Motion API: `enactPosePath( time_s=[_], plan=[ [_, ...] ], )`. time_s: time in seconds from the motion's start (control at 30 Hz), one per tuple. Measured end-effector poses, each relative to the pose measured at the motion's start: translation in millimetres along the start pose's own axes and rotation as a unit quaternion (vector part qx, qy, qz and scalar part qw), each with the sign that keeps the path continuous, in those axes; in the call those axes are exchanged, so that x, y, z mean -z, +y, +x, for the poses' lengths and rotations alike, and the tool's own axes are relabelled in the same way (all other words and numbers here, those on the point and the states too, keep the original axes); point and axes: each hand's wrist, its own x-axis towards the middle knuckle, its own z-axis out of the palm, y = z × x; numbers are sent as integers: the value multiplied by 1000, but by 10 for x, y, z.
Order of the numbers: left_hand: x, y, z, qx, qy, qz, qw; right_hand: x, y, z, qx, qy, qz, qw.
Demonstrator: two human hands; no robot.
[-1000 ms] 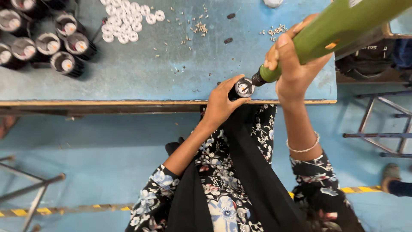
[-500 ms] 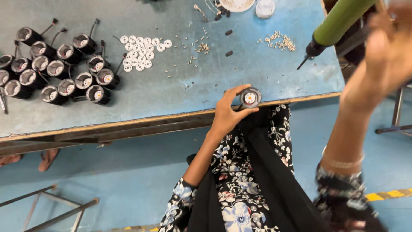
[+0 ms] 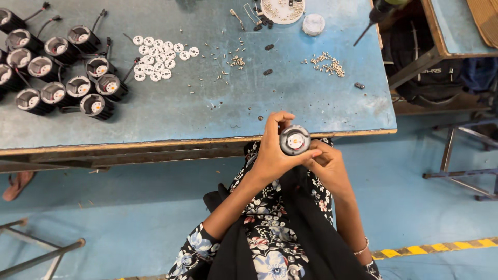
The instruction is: The person uses a green power drill to screw components into small black cylindrical housings. They handle white circular parts and small screws, applying adhesive with a small stick to the white parts before inserting them into the housings. The person repeatedly picks up housings, drills them, and assembles the parts on a blue workbench.
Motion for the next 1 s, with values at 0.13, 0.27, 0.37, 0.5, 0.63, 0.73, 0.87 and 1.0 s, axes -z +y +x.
enactPosePath(
  time_s=[0.13, 0.27, 0.37, 0.5, 0.63, 0.73, 0.87, 1.0],
  plan=[
    [3, 102, -22, -82, 14, 80, 993, 55, 9, -11, 13, -32, -23, 999],
    [0, 180, -83, -155, 44, 161, 974, -23, -10, -38, 22, 10, -54, 998],
    [30, 216, -67, -180, -16, 102, 978, -81, -19, -67, 29, 59, -32, 997],
    [13, 290, -83, -160, -47, 76, 983, -86, -14, -101, 51, 80, -26, 995],
    [-33, 343, -90, -135, -30, 43, 989, -104, -34, -103, 46, 76, -30, 996],
    [-42, 348, -136, -28, -39, -80, 996, -135, -100, -110, 78, 62, -6, 995],
    [75, 168, -116, 93, -100, -320, 938, -165, -282, -84, 50, 50, 12, 997],
    [55, -69, -109, 200, -78, -498, 840, -263, -503, -84, -6, 61, -22, 998]
  ],
)
